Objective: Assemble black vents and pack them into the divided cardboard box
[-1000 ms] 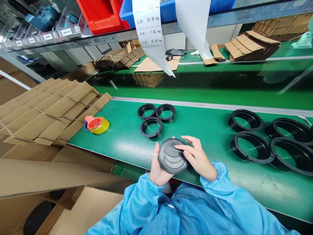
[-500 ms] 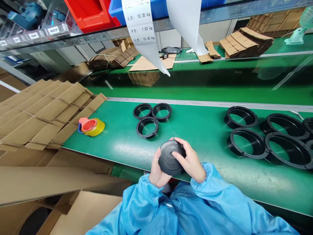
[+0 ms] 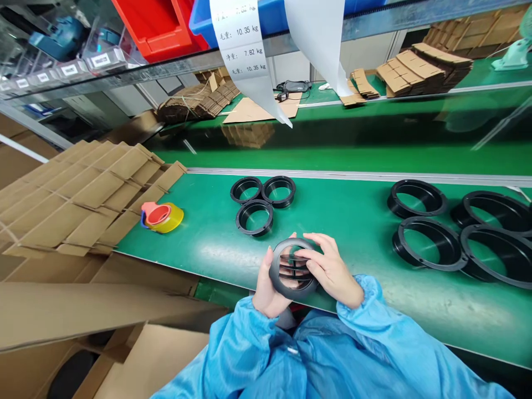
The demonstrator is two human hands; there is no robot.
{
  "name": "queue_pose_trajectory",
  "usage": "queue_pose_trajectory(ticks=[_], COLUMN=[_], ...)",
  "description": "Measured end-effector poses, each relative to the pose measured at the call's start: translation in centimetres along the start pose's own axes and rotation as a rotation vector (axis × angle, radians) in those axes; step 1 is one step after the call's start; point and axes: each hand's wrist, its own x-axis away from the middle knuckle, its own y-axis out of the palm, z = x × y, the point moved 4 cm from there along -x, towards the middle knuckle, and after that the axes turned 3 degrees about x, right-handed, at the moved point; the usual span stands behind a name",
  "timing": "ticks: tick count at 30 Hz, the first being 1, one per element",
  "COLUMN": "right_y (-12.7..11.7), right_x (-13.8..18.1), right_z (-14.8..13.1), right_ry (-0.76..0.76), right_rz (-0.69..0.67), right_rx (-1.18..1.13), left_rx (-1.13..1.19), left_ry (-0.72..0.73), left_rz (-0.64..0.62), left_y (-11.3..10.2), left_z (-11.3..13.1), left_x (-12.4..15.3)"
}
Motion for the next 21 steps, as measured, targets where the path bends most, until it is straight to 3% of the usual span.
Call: queue_pose_trajectory(ticks=[7,14,21], right_y=[-0.1,-0.3,-0.1], right_x=[-0.2,0.5,0.6], right_z=[-0.1,0.1,0.4], right_ry=[0.015,0.111,0.176], right_rz=[0.005,0.063,0.055], right_rx=[-0.091,-0.217,-0.207], left_rx=[0.011,0.029,-0.006], left_ry=[-0.063,-0.044,-0.089], left_rz=[-0.047,-0.046,-0.002], left_y=[-0.5,0.2,-0.6], left_z=[-1.1,-0.3,0.1], left_x=[-0.1,0.0,0.1])
